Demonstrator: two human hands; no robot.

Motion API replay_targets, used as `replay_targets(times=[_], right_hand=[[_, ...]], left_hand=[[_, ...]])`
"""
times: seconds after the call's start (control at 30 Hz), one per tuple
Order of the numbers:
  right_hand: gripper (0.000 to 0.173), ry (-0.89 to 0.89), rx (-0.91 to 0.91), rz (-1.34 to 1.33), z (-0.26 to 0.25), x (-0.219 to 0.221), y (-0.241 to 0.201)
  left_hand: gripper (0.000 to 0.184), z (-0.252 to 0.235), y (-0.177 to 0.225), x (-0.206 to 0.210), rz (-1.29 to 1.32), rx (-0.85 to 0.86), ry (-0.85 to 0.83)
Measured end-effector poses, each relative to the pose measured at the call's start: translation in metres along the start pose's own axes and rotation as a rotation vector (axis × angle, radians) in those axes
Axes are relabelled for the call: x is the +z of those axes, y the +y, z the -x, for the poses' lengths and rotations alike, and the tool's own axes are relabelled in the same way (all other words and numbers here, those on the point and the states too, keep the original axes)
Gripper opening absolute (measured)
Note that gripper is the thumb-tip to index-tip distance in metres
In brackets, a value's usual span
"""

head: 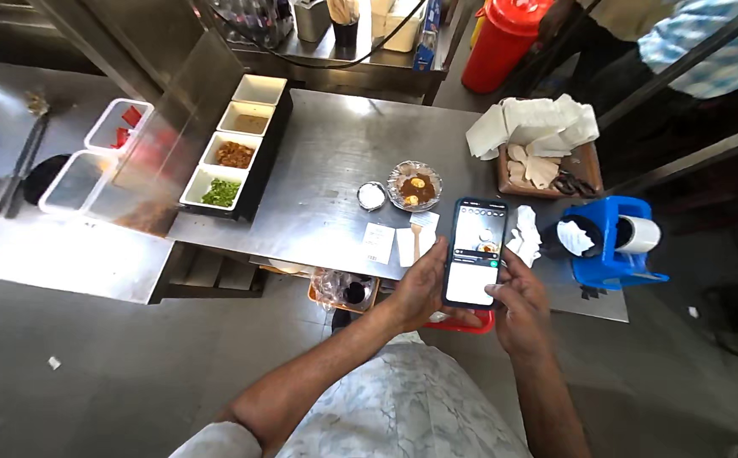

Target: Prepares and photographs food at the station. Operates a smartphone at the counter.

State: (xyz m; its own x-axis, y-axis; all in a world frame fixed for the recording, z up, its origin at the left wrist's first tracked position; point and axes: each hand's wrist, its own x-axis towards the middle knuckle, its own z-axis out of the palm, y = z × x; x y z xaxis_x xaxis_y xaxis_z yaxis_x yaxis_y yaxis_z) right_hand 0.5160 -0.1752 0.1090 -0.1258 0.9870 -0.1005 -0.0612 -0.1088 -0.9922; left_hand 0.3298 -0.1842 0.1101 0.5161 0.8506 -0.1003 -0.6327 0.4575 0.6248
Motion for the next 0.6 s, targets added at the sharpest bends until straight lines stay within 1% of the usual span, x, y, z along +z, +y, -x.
replay_targets(times=[0.1,0.23,0.4,0.6], right_hand=[[0.063,0.010,-0.017,-0.033,-0.0012,0.0002,0.0014],[0.064,-0.018,-0.006,-0.028,-0.0016,0.0037,0.0003],[0.059,-0.018,-0.024,-0.057,-0.0033,0.0052,-0.0004],[0.051,0.049,-0.008,-0.034,-0.0027,0.0094,-0.0013]], left_hand=[[0.068,-0.0001,-0.0013,0.0012,0.002,0.015,0.004],[0.069,0.0009,-0.0014,0.0006,0.015,0.011,0.002],[0.070,0.0007,-0.0010,-0.0002,0.018,0.011,-0.004],[0.069,0.0013,-0.0010,0.0005,0.023,0.009,0.010]])
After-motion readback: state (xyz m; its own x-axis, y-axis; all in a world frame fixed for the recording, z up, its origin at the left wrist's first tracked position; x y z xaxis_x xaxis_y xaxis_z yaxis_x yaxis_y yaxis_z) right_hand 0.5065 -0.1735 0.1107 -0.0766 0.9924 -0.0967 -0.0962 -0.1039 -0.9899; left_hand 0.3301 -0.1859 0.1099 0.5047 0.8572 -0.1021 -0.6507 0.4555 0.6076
